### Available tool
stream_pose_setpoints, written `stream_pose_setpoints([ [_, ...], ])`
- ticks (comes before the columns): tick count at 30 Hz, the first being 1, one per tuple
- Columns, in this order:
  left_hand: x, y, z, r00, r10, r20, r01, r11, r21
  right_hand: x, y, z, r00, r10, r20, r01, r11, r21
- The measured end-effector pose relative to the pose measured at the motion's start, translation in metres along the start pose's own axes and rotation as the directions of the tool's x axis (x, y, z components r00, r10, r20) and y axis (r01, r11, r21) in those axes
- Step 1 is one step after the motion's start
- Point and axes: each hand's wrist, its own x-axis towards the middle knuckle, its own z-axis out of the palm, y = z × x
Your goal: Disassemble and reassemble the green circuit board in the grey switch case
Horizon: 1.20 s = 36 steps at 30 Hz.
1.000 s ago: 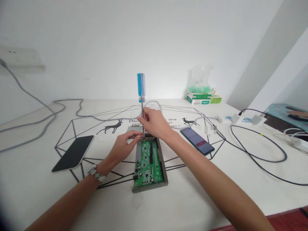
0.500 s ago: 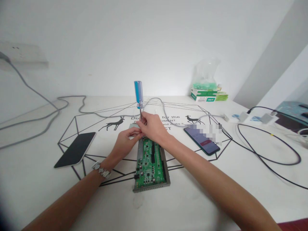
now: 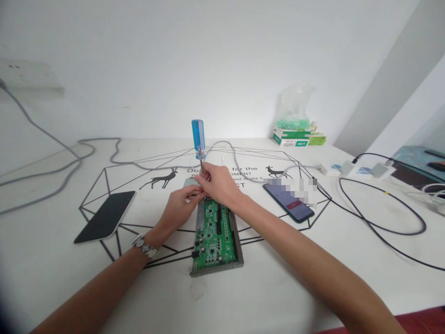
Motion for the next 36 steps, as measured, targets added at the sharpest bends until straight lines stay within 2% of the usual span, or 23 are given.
stream_pose_setpoints([
  [4, -0.001, 0.001, 0.0, 1.0, 0.005, 0.007, -0.005, 1.0, 0.024, 0.003, 0.0, -0.008, 0.994, 0.037, 0.1, -0.054, 0.984, 0.167],
  [8, -0.002, 0.003, -0.001, 1.0, 0.005, 0.012, -0.005, 0.999, 0.05, 0.007, 0.002, -0.019, 0.955, 0.101, 0.28, -0.209, 0.897, 0.389],
  [10, -0.002, 0.004, -0.002, 1.0, 0.009, 0.009, -0.01, 0.998, 0.069, 0.008, 0.002, -0.022, 0.942, 0.099, 0.32, -0.244, 0.857, 0.453],
  [18, -0.002, 0.002, -0.003, 1.0, 0.014, 0.022, -0.016, 0.996, 0.085, 0.006, -0.001, -0.023, 0.955, 0.073, 0.288, -0.194, 0.887, 0.418],
  [22, 0.007, 0.009, -0.014, 0.999, -0.022, 0.024, 0.021, 0.998, 0.06, 0.006, 0.001, -0.023, 0.96, 0.068, 0.272, -0.173, 0.908, 0.382],
  [24, 0.018, 0.014, -0.025, 0.993, -0.045, 0.111, 0.038, 0.997, 0.062, 0.007, 0.002, -0.023, 0.963, 0.052, 0.265, -0.148, 0.921, 0.36],
  [25, 0.024, 0.016, -0.031, 0.977, -0.04, 0.209, 0.026, 0.997, 0.068, 0.007, 0.003, -0.023, 0.964, 0.048, 0.262, -0.141, 0.926, 0.351],
  [27, 0.036, 0.018, -0.043, 0.918, -0.016, 0.397, -0.017, 0.997, 0.079, 0.007, 0.004, -0.024, 0.966, 0.048, 0.255, -0.136, 0.931, 0.34],
  [28, 0.042, 0.018, -0.047, 0.896, -0.023, 0.443, -0.008, 0.998, 0.068, 0.007, 0.004, -0.024, 0.967, 0.048, 0.248, -0.132, 0.933, 0.335],
  [31, 0.051, 0.014, -0.05, 0.904, -0.002, 0.428, 0.009, 1.0, -0.013, 0.006, 0.005, -0.023, 0.976, 0.035, 0.214, -0.101, 0.947, 0.305],
  [36, 0.041, 0.007, -0.031, 0.949, 0.038, 0.314, 0.001, 0.992, -0.123, 0.005, 0.005, -0.02, 0.987, 0.034, 0.155, -0.072, 0.967, 0.246],
])
